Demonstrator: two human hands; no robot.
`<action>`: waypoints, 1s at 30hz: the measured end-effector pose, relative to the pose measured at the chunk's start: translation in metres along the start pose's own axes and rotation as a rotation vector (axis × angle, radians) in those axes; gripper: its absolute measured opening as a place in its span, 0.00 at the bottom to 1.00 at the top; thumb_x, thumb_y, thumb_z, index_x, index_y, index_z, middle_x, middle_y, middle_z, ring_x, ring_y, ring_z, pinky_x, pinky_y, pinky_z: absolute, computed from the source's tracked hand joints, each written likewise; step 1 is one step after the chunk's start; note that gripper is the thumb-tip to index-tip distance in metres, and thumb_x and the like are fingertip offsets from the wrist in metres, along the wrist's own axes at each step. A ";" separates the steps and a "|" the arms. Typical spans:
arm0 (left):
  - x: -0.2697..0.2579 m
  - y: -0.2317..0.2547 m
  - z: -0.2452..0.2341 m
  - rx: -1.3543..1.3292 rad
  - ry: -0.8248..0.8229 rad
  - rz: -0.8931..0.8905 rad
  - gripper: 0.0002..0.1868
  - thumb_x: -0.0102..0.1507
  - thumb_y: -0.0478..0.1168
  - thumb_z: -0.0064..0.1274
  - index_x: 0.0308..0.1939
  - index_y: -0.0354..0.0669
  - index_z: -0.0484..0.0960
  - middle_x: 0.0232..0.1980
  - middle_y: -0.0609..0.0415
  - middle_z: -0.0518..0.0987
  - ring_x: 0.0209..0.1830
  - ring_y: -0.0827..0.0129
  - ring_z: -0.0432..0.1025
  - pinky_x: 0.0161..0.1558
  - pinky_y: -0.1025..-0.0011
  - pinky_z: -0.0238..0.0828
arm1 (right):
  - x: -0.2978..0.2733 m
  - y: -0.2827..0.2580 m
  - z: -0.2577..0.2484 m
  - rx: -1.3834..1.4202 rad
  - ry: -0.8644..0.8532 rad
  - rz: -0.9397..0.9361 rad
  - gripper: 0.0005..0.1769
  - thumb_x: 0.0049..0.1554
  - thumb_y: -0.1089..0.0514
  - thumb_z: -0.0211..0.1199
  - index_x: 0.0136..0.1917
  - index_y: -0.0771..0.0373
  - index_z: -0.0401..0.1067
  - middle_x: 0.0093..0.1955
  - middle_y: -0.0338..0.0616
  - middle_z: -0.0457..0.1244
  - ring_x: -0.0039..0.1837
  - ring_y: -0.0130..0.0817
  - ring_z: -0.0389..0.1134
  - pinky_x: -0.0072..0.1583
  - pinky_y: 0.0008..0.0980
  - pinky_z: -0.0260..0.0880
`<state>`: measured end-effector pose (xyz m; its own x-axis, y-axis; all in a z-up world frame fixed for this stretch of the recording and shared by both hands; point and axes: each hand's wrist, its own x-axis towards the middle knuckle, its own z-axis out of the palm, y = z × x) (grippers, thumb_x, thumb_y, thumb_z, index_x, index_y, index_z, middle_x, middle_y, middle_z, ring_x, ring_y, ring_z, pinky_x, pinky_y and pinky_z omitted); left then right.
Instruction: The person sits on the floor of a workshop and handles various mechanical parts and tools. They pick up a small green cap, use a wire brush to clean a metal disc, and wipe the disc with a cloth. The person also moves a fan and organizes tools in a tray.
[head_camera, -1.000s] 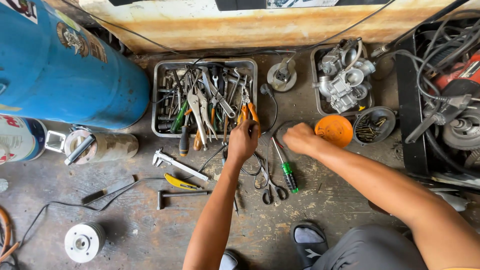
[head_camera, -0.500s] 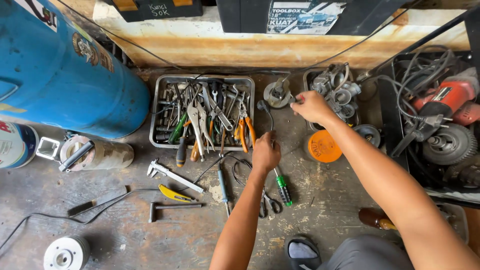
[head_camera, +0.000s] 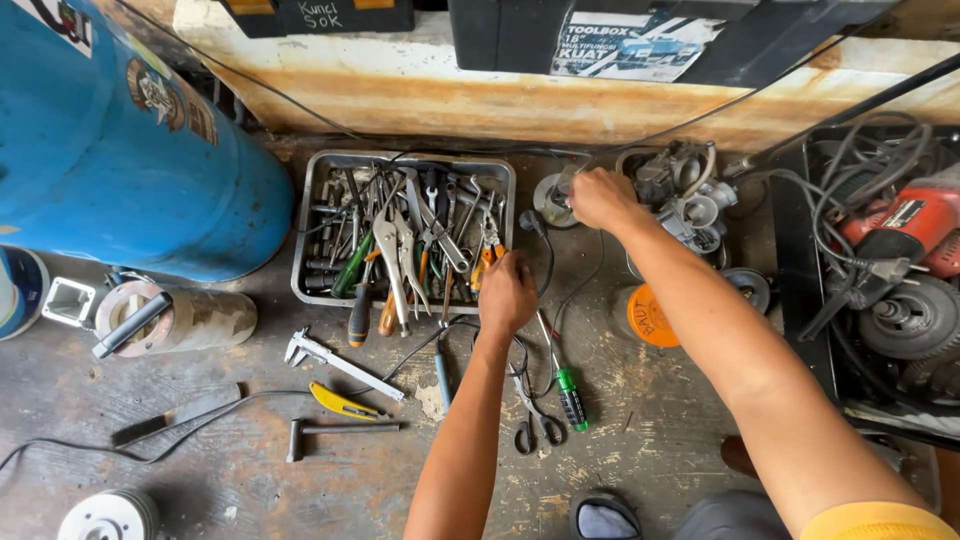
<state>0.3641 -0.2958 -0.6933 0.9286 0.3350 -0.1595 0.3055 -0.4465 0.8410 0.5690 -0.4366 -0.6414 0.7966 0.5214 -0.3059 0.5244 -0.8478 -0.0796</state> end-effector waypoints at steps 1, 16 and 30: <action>0.002 -0.001 0.000 -0.002 0.002 0.001 0.15 0.64 0.42 0.46 0.52 0.45 0.81 0.45 0.45 0.81 0.49 0.43 0.77 0.49 0.52 0.75 | 0.006 0.001 0.003 -0.003 0.001 -0.001 0.16 0.57 0.55 0.59 0.47 0.71 0.79 0.42 0.64 0.71 0.48 0.62 0.74 0.48 0.58 0.75; 0.020 -0.004 0.003 0.011 -0.007 0.010 0.16 0.64 0.43 0.47 0.53 0.47 0.81 0.45 0.47 0.82 0.49 0.45 0.78 0.47 0.52 0.77 | 0.028 -0.016 -0.002 -0.135 -0.043 -0.088 0.14 0.56 0.59 0.57 0.41 0.70 0.80 0.37 0.60 0.71 0.43 0.58 0.75 0.44 0.54 0.75; 0.008 -0.005 -0.021 0.030 0.024 0.110 0.15 0.63 0.42 0.48 0.51 0.42 0.82 0.42 0.39 0.82 0.46 0.39 0.77 0.50 0.48 0.74 | 0.034 -0.018 0.024 -0.223 0.021 -0.016 0.18 0.58 0.54 0.54 0.43 0.65 0.82 0.41 0.58 0.73 0.49 0.56 0.76 0.49 0.53 0.76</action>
<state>0.3661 -0.2737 -0.6877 0.9515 0.3027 -0.0546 0.2090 -0.5058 0.8369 0.5798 -0.4055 -0.6729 0.7922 0.5387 -0.2867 0.5889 -0.7980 0.1279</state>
